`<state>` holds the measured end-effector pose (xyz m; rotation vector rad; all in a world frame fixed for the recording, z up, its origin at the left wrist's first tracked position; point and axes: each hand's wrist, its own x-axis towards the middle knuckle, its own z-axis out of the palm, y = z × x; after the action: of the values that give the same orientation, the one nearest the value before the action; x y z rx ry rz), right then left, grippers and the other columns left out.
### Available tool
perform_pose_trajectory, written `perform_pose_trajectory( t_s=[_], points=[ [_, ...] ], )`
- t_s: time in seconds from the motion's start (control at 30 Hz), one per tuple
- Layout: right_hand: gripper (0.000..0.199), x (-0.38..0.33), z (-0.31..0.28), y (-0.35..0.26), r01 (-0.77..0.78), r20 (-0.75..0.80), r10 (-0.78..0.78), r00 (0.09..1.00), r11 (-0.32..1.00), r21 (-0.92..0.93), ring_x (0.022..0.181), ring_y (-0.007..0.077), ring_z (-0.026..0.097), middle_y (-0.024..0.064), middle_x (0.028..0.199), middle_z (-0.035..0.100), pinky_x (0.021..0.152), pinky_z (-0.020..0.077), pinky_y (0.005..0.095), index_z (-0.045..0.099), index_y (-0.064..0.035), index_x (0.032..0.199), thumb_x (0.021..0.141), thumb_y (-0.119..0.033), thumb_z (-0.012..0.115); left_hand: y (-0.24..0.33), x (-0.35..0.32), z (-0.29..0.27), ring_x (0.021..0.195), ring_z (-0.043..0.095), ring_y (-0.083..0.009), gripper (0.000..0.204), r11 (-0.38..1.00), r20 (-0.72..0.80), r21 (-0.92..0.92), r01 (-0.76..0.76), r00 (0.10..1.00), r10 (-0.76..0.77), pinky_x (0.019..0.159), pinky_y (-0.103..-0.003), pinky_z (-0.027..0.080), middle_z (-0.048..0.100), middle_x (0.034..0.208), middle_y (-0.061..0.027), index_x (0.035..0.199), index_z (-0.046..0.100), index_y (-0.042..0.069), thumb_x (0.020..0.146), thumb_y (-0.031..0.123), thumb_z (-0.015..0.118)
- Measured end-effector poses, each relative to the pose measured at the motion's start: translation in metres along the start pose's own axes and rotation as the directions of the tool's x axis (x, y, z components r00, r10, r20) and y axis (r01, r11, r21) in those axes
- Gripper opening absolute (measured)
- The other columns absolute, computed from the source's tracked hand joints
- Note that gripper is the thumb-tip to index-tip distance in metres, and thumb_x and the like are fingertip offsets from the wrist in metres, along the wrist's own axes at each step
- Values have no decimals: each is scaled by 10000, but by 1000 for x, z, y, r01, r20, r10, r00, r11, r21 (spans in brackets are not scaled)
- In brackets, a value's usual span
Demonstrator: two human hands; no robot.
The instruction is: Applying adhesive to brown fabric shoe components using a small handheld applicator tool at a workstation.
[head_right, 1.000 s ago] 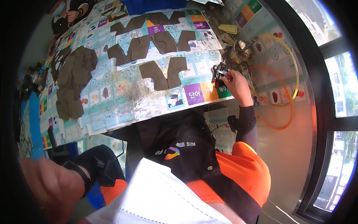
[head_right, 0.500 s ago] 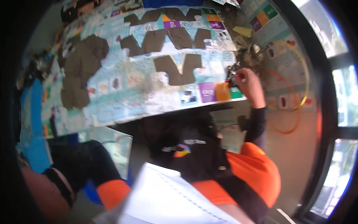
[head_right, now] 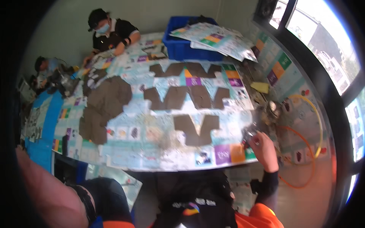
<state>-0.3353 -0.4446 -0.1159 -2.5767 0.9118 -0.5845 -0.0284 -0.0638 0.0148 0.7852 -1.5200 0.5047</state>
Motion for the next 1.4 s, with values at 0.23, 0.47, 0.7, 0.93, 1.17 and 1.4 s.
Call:
perform_pose_trajectory(
  t_s=[0.23, 0.47, 0.7, 0.93, 1.17, 1.4],
  points=[
    [162, -3, -18, 5, -11, 36, 11, 999, 1000, 0, 805, 294, 637, 135, 841, 621, 726, 508, 375, 636, -10, 893, 815, -136, 701, -33, 40, 48, 804, 472, -152, 361, 963, 21, -261, -67, 997, 75, 707, -339, 383, 515, 909, -56, 975, 604, 79, 817, 391, 694],
    [135, -16, -25, 13, 14, 34, -16, 999, 998, 60, 792, 308, 617, 133, 809, 599, 706, 491, 380, 621, -11, 843, 821, -129, 682, -18, 24, 52, 807, 474, -158, 352, 963, 34, -269, 36, 999, -28, 709, -341, 385, 516, 914, -61, 975, 601, 72, 823, 378, 686],
    [148, -2, -28, 0, -24, 103, 24, 994, 1000, 6, 781, 278, 632, 134, 839, 619, 707, 498, 362, 635, -7, 888, 841, -137, 685, -16, 9, 40, 811, 476, -163, 344, 959, 43, -251, 135, 991, -128, 712, -343, 387, 517, 918, -65, 974, 598, 64, 830, 365, 678],
    [156, -4, -19, 4, -49, 158, 48, 986, 999, 0, 783, 261, 644, 126, 834, 627, 715, 506, 354, 647, -4, 896, 859, -151, 684, -6, -2, 37, 814, 478, -168, 335, 964, 29, -200, 176, 984, -174, 714, -344, 389, 519, 922, -69, 974, 595, 57, 836, 352, 671],
    [178, -6, -20, -2, -49, 169, 46, 985, 999, 15, 787, 281, 626, 133, 834, 611, 715, 499, 365, 636, 2, 891, 857, -168, 675, 6, -12, 32, 818, 481, -173, 327, 969, -3, -139, 206, 978, -208, 717, -346, 391, 520, 926, -73, 974, 592, 49, 842, 339, 663],
    [170, -6, -20, -6, -27, 178, 20, 984, 999, 32, 788, 285, 626, 135, 829, 610, 716, 499, 367, 636, 9, 886, 850, -153, 670, 15, -19, 28, 821, 483, -178, 318, 969, -30, -81, 231, 972, -234, 719, -347, 394, 521, 930, -77, 974, 588, 42, 848, 326, 656]
  ],
)
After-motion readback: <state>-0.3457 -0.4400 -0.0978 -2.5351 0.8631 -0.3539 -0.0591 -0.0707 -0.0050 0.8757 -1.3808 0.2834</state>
